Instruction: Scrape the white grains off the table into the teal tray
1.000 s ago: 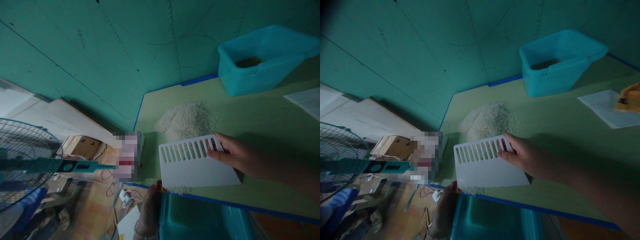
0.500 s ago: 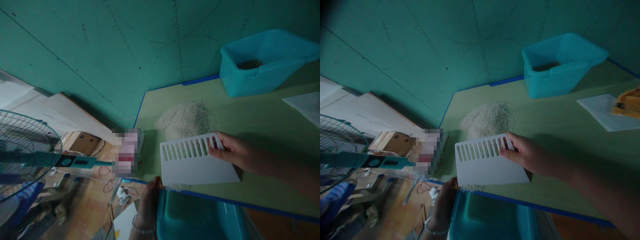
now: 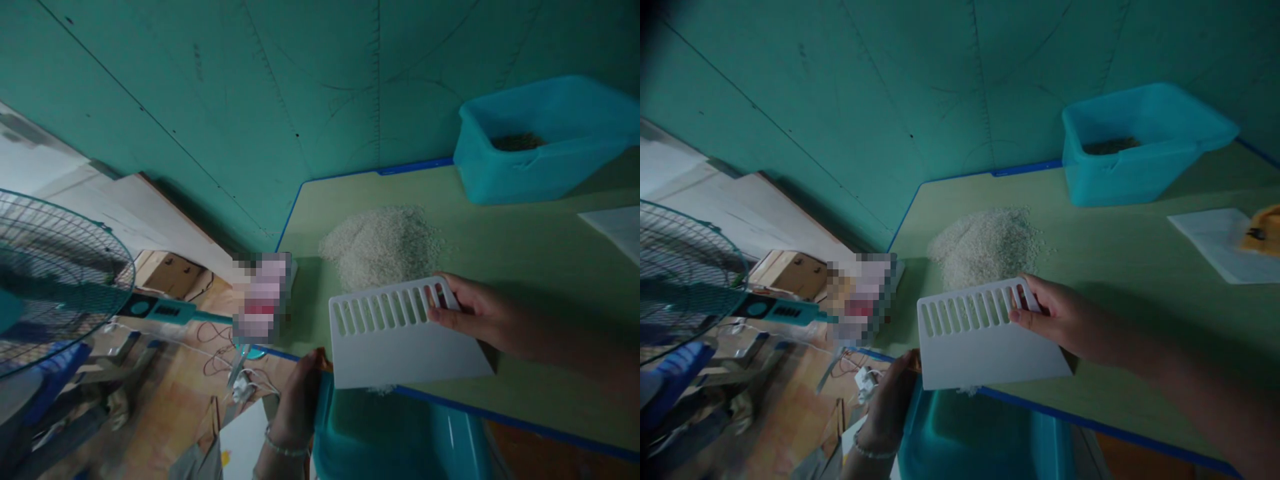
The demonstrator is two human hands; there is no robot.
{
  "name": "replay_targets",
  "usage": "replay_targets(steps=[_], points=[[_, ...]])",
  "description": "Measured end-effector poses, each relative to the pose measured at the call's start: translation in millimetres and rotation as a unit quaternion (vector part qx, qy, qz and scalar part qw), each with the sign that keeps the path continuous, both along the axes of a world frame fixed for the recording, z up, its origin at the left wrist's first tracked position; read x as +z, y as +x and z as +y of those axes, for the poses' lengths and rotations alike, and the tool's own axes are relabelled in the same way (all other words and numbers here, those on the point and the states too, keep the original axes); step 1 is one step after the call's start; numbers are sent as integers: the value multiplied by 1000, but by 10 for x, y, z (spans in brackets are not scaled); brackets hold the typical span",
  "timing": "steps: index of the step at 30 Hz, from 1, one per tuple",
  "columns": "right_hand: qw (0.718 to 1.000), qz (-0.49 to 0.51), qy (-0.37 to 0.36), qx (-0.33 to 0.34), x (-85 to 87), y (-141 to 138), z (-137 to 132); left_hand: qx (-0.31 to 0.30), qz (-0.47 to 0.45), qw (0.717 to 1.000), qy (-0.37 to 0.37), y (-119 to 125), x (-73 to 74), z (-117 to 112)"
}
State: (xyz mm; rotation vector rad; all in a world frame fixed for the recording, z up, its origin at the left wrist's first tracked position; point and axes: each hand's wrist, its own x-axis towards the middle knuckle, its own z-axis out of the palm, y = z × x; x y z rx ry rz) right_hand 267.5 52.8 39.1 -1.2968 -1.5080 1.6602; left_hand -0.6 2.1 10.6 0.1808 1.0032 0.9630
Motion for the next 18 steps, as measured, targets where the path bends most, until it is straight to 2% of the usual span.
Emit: replay_targets(steps=[3,7,10,13,16,18], points=[[999,17,-39,20,14,5,-19,-12,-1,1000,-2,6,14,-3],[998,23,-49,17,67,2,-29,-17,-3,1000,3,-8,-10,-8],[998,41,-43,-12,88,14,8,-22,-13,1000,9,-28,-49,-9],[989,53,-14,-140,87,42,79,-17,-16,1000,5,-39,-72,-7],[954,74,20,-291,102,71,152,-6,-1,1000,1,-39,-76,-5],[927,102,21,-359,135,81,190,-2,7,1000,-4,-36,-75,-6]])
